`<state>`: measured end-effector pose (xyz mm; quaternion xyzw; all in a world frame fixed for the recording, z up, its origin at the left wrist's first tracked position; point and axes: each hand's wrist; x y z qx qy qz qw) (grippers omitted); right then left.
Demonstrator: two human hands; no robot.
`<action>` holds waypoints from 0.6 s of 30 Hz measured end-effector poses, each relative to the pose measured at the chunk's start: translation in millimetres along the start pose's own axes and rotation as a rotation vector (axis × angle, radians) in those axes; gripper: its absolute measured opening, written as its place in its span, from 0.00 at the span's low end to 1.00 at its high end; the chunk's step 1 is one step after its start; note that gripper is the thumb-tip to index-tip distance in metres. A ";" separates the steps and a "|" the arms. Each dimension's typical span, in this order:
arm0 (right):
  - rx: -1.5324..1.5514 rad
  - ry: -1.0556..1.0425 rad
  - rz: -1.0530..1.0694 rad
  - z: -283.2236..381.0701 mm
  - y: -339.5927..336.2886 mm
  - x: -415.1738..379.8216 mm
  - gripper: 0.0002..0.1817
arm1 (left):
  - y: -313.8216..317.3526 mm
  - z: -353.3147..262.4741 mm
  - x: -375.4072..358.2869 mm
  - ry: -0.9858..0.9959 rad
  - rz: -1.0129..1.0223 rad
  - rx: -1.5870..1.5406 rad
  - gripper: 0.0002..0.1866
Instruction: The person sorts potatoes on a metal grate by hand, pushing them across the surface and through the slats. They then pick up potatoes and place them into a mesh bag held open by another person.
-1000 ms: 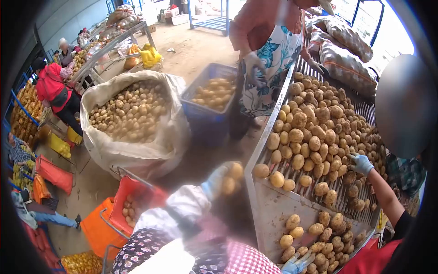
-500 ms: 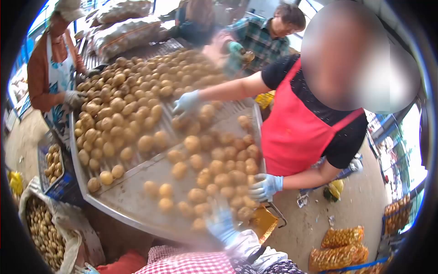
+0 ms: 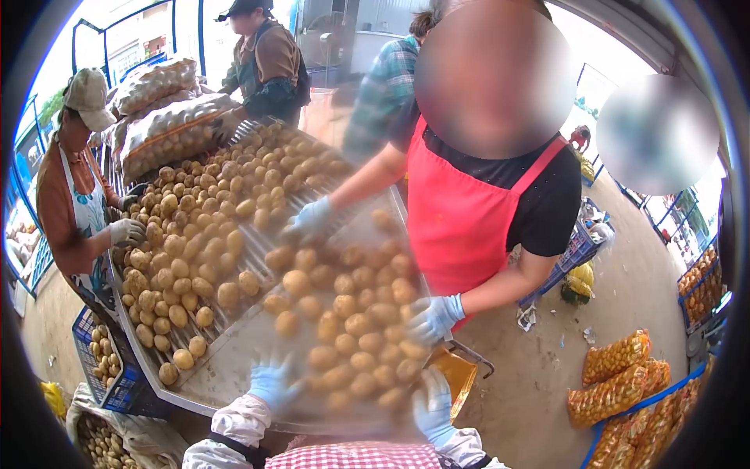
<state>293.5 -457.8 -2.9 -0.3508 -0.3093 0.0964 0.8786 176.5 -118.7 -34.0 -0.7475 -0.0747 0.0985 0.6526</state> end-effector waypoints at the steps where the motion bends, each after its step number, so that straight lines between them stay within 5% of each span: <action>1: -0.068 0.039 -0.028 -5.1 -1.1 -9.5 0.27 | -3.8 -7.7 2.0 0.081 0.014 0.016 0.47; 5: -0.068 0.052 -0.069 7.5 11.8 -9.0 0.29 | -8.4 -43.9 33.6 0.349 -0.016 -0.084 0.47; 11: -0.150 -0.101 0.246 31.2 73.3 24.4 0.32 | -7.3 -70.1 48.0 0.617 -0.003 -0.038 0.43; 14: -0.229 -0.112 0.406 16.1 62.2 5.7 0.29 | -13.2 -50.0 24.9 0.724 0.174 -0.091 0.40; 15: -0.279 -0.122 0.391 15.0 52.3 0.4 0.26 | -18.4 -42.7 18.1 0.842 0.060 -0.074 0.33; 18: -0.361 -0.053 0.223 -9.0 56.8 -18.2 0.25 | -44.1 -29.6 28.2 1.041 0.218 -0.278 0.25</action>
Point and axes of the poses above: each hand's wrist, its own x-axis towards the middle knuckle, its own y-axis out of the palm, z = x × y
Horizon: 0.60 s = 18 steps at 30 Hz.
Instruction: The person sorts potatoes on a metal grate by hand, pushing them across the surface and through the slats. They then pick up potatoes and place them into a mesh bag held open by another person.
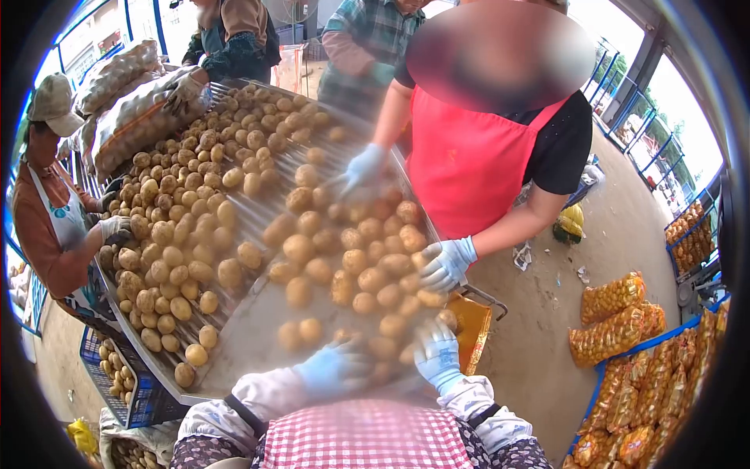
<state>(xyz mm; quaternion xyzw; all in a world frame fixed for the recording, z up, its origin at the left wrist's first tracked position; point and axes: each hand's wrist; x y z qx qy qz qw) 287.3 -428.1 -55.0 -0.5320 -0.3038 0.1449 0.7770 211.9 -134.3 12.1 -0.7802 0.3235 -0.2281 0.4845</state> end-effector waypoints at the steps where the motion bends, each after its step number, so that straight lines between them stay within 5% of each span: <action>1: -0.029 -0.019 -0.097 9.3 -5.4 10.1 0.31 | -6.9 12.9 4.5 -0.153 -0.137 -0.541 0.20; 2: 0.012 -0.006 -0.099 24.0 -10.0 23.9 0.29 | -20.0 18.2 7.0 -0.288 -0.260 -0.638 0.22; 4: 0.093 0.016 -0.114 52.7 -12.6 53.5 0.25 | -1.6 57.7 9.2 -0.547 -0.627 -0.140 0.26; 6: 0.177 0.057 0.250 59.1 1.6 54.4 0.34 | -12.7 78.6 13.3 -0.726 -0.545 0.208 0.31; 9: 0.055 -0.021 0.219 55.8 15.9 34.6 0.32 | 6.7 78.4 1.3 -0.499 -0.327 0.288 0.40; 12: 0.122 -0.012 0.198 47.9 17.9 23.2 0.29 | 13.9 48.7 -12.1 -0.295 -0.203 0.117 0.34; 15: 0.180 0.012 0.253 38.8 25.4 15.9 0.29 | -28.7 66.3 -0.8 -0.370 -0.229 -0.342 0.28; 17: 0.218 0.039 0.304 40.7 29.7 16.7 0.29 | -52.6 89.0 15.5 -0.367 -0.606 0.050 0.31; 18: 0.236 0.053 0.321 44.5 28.7 17.3 0.29 | -68.9 93.2 24.8 -0.547 -0.631 0.067 0.37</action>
Point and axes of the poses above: each hand's wrist, its own x-axis towards the middle knuckle, its own y-axis out of the palm, z = x × y
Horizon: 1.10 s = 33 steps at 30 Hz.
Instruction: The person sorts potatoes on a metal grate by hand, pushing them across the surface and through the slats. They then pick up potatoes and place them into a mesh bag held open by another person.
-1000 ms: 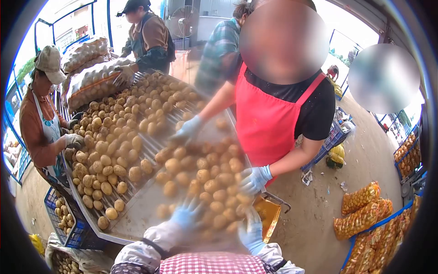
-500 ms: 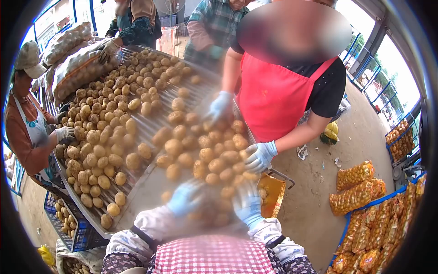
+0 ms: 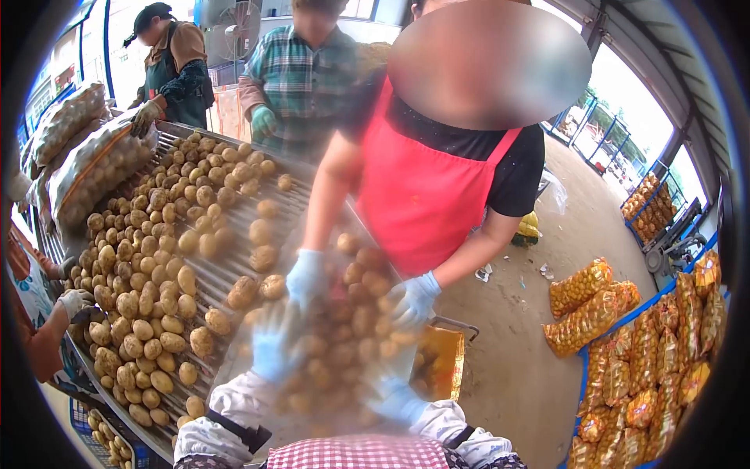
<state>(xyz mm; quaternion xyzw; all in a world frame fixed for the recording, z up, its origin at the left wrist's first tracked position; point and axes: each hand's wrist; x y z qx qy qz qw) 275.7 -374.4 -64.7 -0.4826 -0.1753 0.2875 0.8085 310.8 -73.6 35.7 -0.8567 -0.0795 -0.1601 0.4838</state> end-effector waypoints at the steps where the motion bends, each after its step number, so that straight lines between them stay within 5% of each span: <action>1: 0.021 0.011 0.014 8.2 -5.3 2.9 0.29 | 7.1 9.8 6.8 -0.110 0.008 0.070 0.39; 4: 0.098 0.030 0.062 22.6 -27.2 10.4 0.28 | 55.7 63.3 -0.2 -0.171 0.013 0.218 0.44; 7: 0.290 0.196 -0.016 27.9 -51.0 1.2 0.26 | 43.8 41.3 -12.6 -0.073 0.253 0.245 0.39; 8: 0.329 0.259 -0.100 32.8 -60.5 -3.8 0.24 | 53.1 53.5 -25.6 0.010 0.198 0.322 0.42; 11: 0.407 0.412 -0.308 18.2 -54.8 -25.3 0.17 | 18.4 32.1 -40.3 -0.054 0.447 0.313 0.47; 14: 0.780 0.688 -0.514 -7.2 -22.7 -56.0 0.16 | 12.6 35.6 -72.8 -0.018 0.479 0.287 0.50; 15: 0.736 0.688 -0.514 -3.3 -34.6 -64.4 0.16 | 9.4 30.9 -81.1 -0.015 0.491 0.255 0.49; 16: 0.512 0.731 -0.522 -7.5 -27.9 -72.6 0.16 | -0.8 22.0 -87.5 0.219 0.405 0.412 0.51; 21: 0.512 0.774 -0.440 -35.2 4.9 -105.7 0.21 | 23.5 13.8 -94.4 0.028 0.461 0.258 0.54; 22: 0.545 0.797 -0.410 -25.2 1.8 -102.9 0.21 | 20.2 0.0 -89.8 0.214 0.201 0.421 0.41; 24: 0.942 0.844 -0.512 -20.8 14.7 -98.7 0.20 | 36.4 11.5 -76.1 0.045 0.468 0.169 0.48; 26: 0.747 0.836 -0.431 17.9 -31.8 -93.7 0.19 | 52.9 16.8 -66.7 0.086 0.404 0.163 0.47; 33: 0.504 0.667 -0.366 -21.4 -21.5 -88.0 0.18 | 40.3 -1.0 -73.6 -0.122 0.389 0.174 0.45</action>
Point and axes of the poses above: each hand's wrist, its own x-axis towards the middle knuckle, its own y-axis out of the palm, z = x × y
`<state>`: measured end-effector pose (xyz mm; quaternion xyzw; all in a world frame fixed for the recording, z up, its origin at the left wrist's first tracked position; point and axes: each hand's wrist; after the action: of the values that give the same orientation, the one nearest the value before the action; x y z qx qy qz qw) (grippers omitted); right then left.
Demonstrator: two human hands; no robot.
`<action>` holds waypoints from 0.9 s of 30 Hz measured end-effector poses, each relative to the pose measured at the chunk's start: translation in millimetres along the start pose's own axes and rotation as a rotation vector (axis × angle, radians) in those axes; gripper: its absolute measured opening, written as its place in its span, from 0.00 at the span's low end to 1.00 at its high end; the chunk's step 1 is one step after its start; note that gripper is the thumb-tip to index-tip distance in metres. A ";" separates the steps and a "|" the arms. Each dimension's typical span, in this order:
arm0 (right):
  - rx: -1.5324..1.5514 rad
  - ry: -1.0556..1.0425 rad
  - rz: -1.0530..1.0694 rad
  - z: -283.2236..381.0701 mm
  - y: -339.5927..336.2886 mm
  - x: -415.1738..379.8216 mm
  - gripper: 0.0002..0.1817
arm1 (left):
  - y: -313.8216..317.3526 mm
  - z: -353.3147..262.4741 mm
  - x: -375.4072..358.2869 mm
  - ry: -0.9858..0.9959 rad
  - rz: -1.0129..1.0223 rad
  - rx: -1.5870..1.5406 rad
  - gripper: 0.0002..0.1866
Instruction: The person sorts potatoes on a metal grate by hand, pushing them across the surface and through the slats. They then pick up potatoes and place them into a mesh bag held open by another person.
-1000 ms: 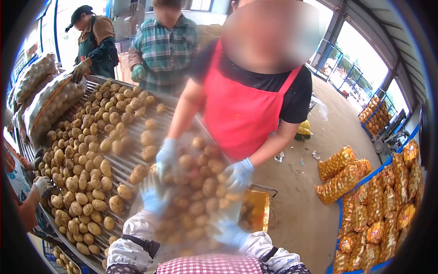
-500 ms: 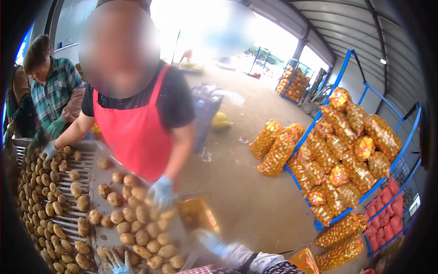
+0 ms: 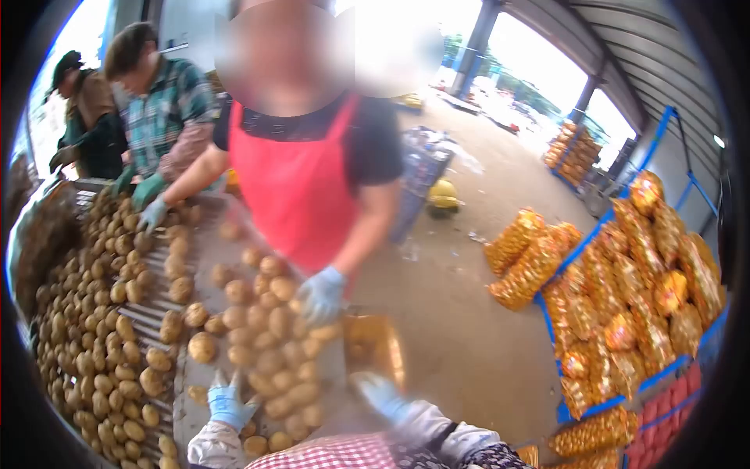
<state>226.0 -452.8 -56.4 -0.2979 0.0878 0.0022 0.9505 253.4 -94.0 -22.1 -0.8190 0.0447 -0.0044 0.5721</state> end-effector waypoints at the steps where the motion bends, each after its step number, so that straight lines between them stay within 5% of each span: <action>1: -0.061 -0.244 -0.026 -21.1 6.3 7.3 0.18 | -2.2 -4.1 -7.3 0.033 -0.029 0.043 0.43; 2: 0.006 -0.051 0.006 12.7 -9.3 5.2 0.16 | -10.4 -14.5 -11.9 -0.019 0.002 -0.017 0.42; 5: 0.401 0.061 0.074 -36.3 -0.5 22.4 0.14 | 17.7 -13.3 -18.2 -0.111 -0.106 0.002 0.37; 16: 0.492 0.065 0.182 -61.5 -11.3 55.1 0.13 | -14.0 -31.7 27.7 -0.553 0.134 -0.099 0.31; 25: 0.410 0.042 0.232 -73.5 -20.9 60.8 0.14 | -21.8 -22.1 28.3 -0.514 0.156 -0.145 0.28; 27: 0.429 0.058 0.209 -74.4 -23.3 62.1 0.15 | -19.8 -14.2 22.0 -0.488 0.050 -0.179 0.21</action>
<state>276.1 -517.1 -113.7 -0.0783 0.1439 0.0735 0.9837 275.9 -102.2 0.4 -0.8417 -0.0741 0.2117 0.4911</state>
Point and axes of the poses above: each hand's wrist, its own x-axis towards the middle knuckle, its own y-axis out of the palm, z = x × y
